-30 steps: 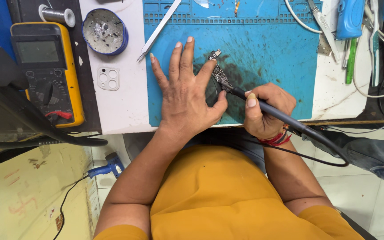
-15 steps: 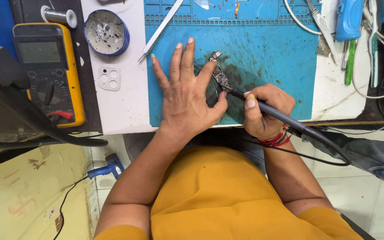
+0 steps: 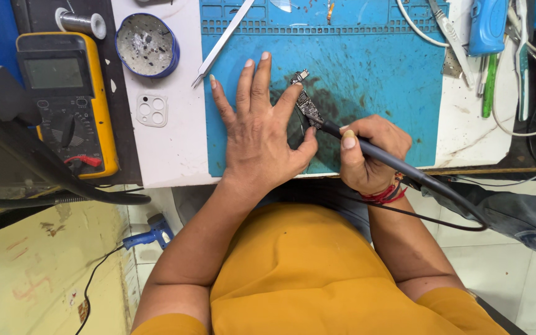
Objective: The person holds a phone motherboard flat on a blue repair mat with one hand while using a soldering iron in the other hand to work on the board's components, repositioning the board and touching its parts with the iron tip throughout the episode.
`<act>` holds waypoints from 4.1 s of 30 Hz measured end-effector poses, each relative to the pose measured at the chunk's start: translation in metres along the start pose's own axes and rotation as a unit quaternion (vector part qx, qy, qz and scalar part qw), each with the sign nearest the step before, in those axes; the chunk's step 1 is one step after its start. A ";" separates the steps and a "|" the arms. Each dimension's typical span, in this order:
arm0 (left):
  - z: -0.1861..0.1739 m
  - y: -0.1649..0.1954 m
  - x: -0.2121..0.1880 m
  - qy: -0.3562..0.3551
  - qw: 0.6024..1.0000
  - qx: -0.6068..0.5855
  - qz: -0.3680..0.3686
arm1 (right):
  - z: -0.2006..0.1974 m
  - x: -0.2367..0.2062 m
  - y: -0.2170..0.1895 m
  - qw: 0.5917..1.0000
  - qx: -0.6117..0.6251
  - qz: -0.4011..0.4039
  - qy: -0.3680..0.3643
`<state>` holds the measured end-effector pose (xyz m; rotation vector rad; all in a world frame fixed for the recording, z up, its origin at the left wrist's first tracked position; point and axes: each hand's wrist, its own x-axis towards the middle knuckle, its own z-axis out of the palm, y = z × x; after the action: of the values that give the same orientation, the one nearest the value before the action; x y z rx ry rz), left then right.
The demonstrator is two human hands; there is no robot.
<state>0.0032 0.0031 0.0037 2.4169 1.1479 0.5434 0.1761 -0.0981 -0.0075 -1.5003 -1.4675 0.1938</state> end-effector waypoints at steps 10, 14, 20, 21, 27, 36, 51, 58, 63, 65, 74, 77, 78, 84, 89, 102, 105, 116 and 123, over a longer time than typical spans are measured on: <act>0.001 0.000 0.000 -0.005 1.000 0.003 -0.001 | -0.001 -0.001 0.000 1.000 -0.008 0.001 0.000; 0.001 0.000 -0.001 -0.001 1.000 0.001 0.001 | -0.001 -0.001 0.000 1.000 0.001 -0.007 0.000; 0.001 0.000 0.000 0.000 1.000 0.001 0.001 | 0.000 0.000 0.000 1.000 0.000 -0.011 0.005; 0.001 0.000 0.001 -0.001 1.000 0.002 0.001 | 0.000 0.001 0.000 1.000 -0.002 -0.013 0.003; 0.000 0.000 0.001 0.001 1.000 0.000 0.001 | 0.000 0.002 -0.001 1.000 -0.006 -0.017 0.000; 0.000 0.001 0.000 -0.003 1.000 -0.003 -0.002 | 0.000 0.001 0.000 1.000 -0.007 -0.012 -0.007; 0.000 0.000 0.000 -0.003 1.000 -0.001 0.001 | 0.000 0.003 -0.002 1.000 -0.004 -0.006 -0.016; 0.000 0.000 0.000 0.003 1.000 -0.003 0.001 | 0.001 0.003 -0.001 1.000 -0.012 -0.008 -0.011; 0.000 0.000 0.000 0.000 1.000 -0.002 -0.001 | 0.000 0.003 -0.002 1.000 -0.014 -0.007 -0.017; 0.000 0.000 0.001 0.000 1.000 -0.002 0.000 | 0.000 0.003 -0.002 1.000 -0.015 -0.008 -0.018; 0.000 0.000 0.000 -0.002 1.000 0.000 -0.001 | 0.001 0.004 -0.002 1.000 -0.014 -0.011 -0.019; 0.000 0.000 0.000 -0.003 1.000 0.002 0.000 | 0.000 0.003 -0.003 1.000 -0.020 -0.008 -0.017; 0.000 0.001 0.000 -0.002 1.000 0.001 0.000 | 0.000 0.004 -0.002 1.000 -0.017 -0.007 -0.016; 0.000 0.000 0.000 -0.004 1.000 0.006 0.001 | 0.001 0.003 -0.001 1.000 -0.021 -0.009 -0.013; 0.000 0.001 0.001 -0.006 1.000 0.004 -0.001 | 0.001 0.003 -0.001 1.000 -0.015 -0.010 -0.016; -0.001 0.000 0.000 -0.003 1.000 -0.001 0.001 | 0.001 0.002 -0.003 1.000 -0.025 0.005 -0.006; -0.001 0.000 0.001 0.000 1.000 0.000 0.003 | 0.001 0.003 -0.002 1.000 -0.025 -0.006 -0.007; -0.001 0.001 0.000 -0.007 1.000 -0.001 -0.002 | 0.001 0.001 -0.002 1.000 -0.029 0.002 0.000; 0.000 0.000 0.000 -0.006 1.000 0.004 0.001 | 0.000 0.000 -0.002 1.000 -0.023 -0.004 0.001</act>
<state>0.0033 0.0032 0.0040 2.4248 1.1452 0.5246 0.1743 -0.0980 -0.0058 -1.5302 -1.4849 0.1544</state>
